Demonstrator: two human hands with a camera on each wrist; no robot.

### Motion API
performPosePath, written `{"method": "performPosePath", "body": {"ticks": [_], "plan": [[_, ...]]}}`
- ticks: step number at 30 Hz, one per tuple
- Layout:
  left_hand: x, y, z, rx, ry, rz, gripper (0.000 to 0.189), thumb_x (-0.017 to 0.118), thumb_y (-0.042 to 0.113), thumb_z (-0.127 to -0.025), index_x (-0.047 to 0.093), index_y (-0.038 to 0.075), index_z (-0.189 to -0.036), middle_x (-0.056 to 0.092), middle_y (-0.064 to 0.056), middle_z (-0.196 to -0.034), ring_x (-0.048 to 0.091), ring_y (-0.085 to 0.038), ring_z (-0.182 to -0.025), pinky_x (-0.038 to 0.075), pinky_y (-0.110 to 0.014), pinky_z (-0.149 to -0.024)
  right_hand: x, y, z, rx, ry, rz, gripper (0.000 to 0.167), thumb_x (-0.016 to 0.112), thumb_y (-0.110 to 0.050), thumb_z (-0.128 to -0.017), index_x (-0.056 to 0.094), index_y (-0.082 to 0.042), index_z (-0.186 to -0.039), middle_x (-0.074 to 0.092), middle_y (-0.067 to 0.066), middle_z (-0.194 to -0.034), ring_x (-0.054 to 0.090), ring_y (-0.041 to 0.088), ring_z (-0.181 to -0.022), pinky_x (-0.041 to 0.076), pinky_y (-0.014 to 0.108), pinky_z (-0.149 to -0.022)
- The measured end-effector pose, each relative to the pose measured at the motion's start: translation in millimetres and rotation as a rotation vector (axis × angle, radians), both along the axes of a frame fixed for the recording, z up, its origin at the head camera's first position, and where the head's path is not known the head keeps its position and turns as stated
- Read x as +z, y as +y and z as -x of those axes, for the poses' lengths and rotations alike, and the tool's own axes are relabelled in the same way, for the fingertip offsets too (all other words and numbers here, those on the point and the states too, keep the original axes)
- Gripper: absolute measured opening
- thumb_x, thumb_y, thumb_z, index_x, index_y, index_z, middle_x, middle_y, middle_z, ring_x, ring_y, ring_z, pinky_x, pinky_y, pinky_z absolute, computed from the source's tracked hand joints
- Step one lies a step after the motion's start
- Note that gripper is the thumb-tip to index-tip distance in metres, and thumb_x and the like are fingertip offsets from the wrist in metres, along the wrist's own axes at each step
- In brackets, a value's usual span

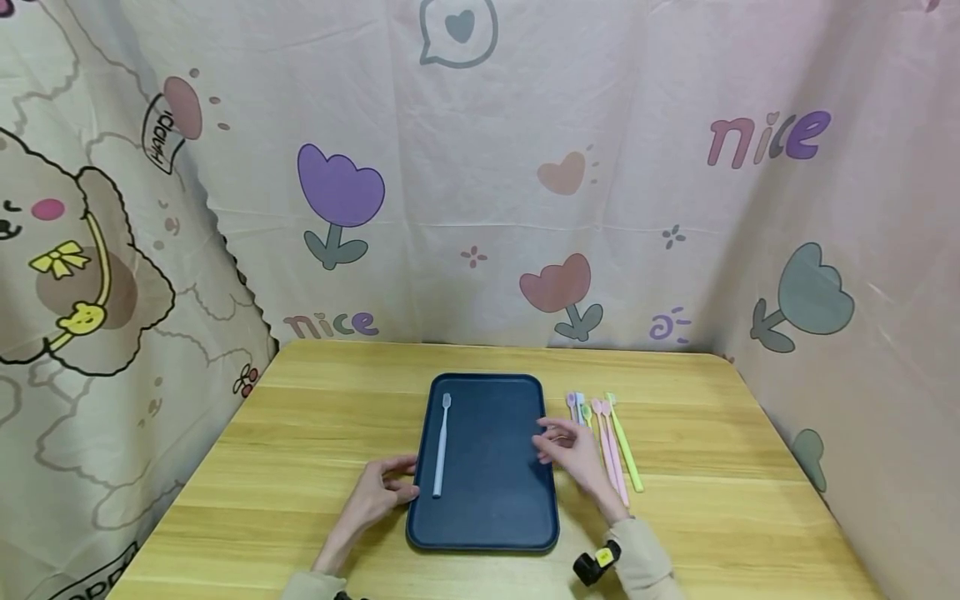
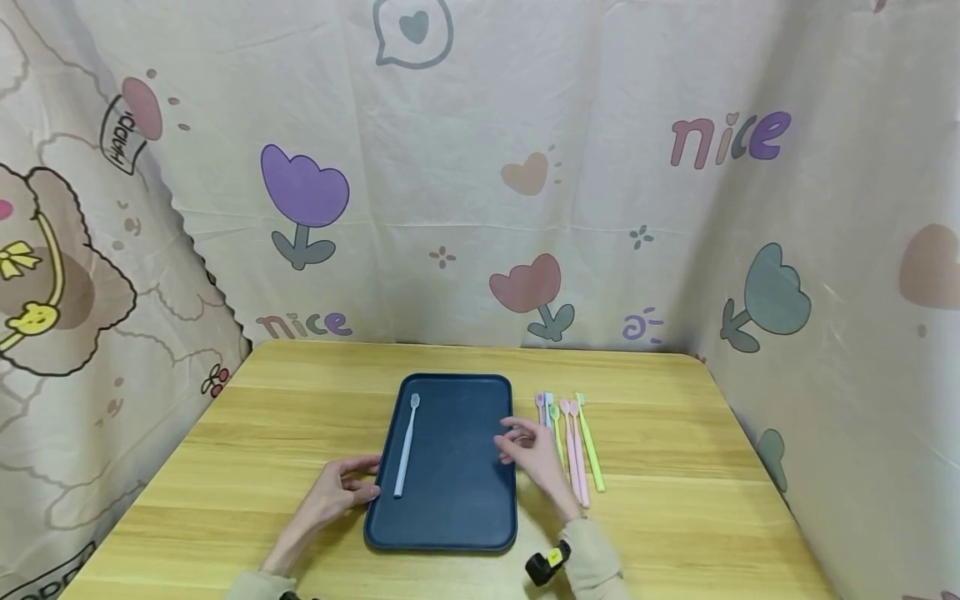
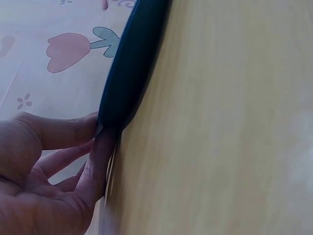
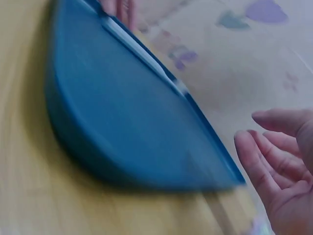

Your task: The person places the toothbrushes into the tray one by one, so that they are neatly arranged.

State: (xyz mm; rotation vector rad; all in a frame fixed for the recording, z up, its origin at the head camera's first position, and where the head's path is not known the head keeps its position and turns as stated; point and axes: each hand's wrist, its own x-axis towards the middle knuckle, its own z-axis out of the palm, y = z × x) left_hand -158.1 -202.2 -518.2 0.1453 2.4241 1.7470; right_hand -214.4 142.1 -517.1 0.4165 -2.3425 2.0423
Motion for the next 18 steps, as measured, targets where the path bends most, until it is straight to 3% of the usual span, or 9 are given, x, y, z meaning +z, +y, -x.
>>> {"method": "performPosePath", "body": {"ticks": [3, 10, 18], "plan": [[0.2, -0.4, 0.5, -0.006, -0.001, -0.002, 0.055, 0.071, -0.009, -0.082, 0.052, -0.019, -0.133, 0.063, -0.036, -0.121, 0.074, -0.032, -0.089, 0.059, -0.022, -0.072, -0.8, 25, -2.6, -0.095, -0.007, -0.011, 0.038, 0.071, 0.001, -0.089, 0.060, 0.017, -0.122, 0.072, 0.027, -0.091, 0.070, 0.009, -0.065, 0.061, 0.031, -0.062], [0.7, -0.2, 0.3, 0.005, -0.008, 0.003, 0.055, 0.071, -0.009, -0.081, 0.054, -0.017, -0.133, 0.064, -0.034, -0.121, 0.074, -0.030, -0.089, 0.058, -0.021, -0.071, -4.7, 81, -8.6, -0.350, -0.049, -0.042, 0.039, 0.075, -0.003, -0.088, 0.063, 0.012, -0.122, 0.072, -0.004, -0.082, 0.065, 0.003, -0.067, 0.054, 0.020, -0.058], [1.4, -0.6, -0.1, -0.003, -0.003, 0.007, 0.054, 0.071, -0.008, -0.082, 0.054, -0.016, -0.133, 0.064, -0.034, -0.120, 0.074, -0.026, -0.087, 0.058, -0.021, -0.071, -16.9, 114, -11.0, -0.451, -0.047, -0.050, 0.038, 0.074, -0.005, -0.089, 0.063, 0.013, -0.121, 0.068, -0.010, -0.079, 0.065, 0.001, -0.068, 0.053, 0.016, -0.060]]}}
